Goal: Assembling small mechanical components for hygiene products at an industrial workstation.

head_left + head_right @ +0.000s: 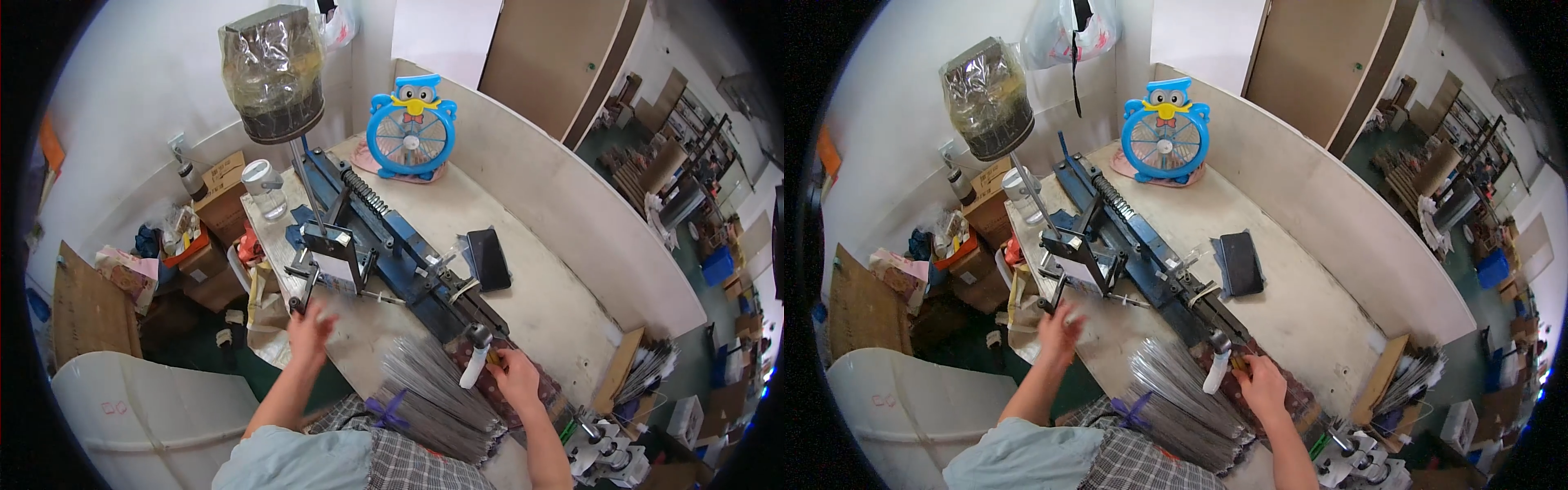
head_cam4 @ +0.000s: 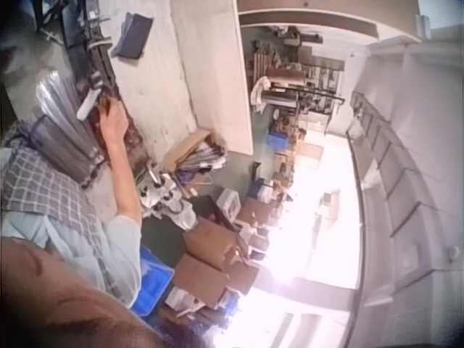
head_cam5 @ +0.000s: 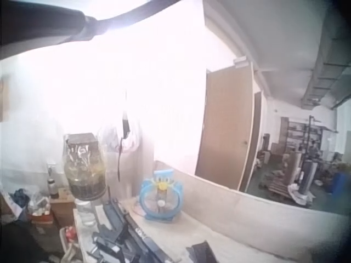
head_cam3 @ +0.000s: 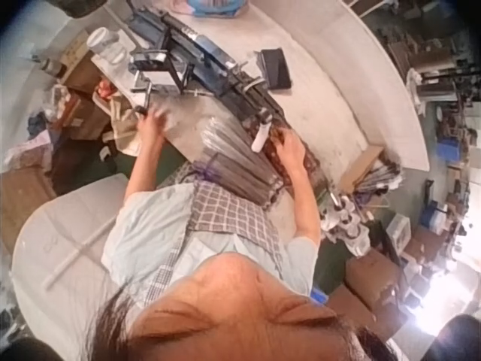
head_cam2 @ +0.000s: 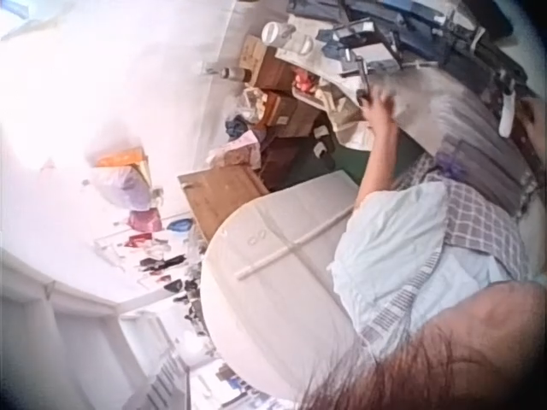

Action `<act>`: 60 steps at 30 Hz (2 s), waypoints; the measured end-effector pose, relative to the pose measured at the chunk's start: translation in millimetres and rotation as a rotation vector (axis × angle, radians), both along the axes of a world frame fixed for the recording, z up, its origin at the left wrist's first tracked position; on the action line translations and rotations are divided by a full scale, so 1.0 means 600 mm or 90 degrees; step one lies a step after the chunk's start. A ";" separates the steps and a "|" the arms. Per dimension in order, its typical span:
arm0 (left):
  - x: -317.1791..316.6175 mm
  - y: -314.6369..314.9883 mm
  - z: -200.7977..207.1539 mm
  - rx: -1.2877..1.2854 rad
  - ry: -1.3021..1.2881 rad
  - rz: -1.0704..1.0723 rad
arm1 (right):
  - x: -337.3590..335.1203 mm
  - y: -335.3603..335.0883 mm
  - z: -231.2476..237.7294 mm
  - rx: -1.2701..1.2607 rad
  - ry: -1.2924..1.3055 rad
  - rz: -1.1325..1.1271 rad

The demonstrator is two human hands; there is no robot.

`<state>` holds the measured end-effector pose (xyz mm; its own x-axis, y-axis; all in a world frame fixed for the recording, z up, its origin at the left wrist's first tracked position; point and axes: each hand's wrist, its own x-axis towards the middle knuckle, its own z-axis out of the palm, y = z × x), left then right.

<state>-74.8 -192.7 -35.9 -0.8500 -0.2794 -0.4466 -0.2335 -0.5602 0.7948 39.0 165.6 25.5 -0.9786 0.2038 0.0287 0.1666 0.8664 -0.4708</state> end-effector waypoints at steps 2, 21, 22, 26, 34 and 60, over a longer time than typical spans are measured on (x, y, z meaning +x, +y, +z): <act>0.012 0.044 -0.005 0.097 -0.036 -0.130 | 0.004 -0.005 0.006 -0.005 -0.022 -0.005; -0.041 0.106 0.050 0.038 -0.136 -0.317 | 0.079 -0.013 0.086 0.024 0.042 0.057; -0.040 0.108 0.047 0.012 -0.113 -0.301 | 0.080 -0.016 0.096 0.022 0.041 0.050; -0.037 0.121 0.029 -0.095 -0.025 -0.237 | 0.082 -0.001 0.128 0.045 0.161 0.069; 0.114 0.309 0.133 0.053 0.043 -0.623 | 0.077 0.065 0.113 -0.195 0.117 -0.112; 0.123 0.396 0.146 0.097 -0.028 -0.590 | 0.001 0.038 0.091 -0.012 0.179 0.029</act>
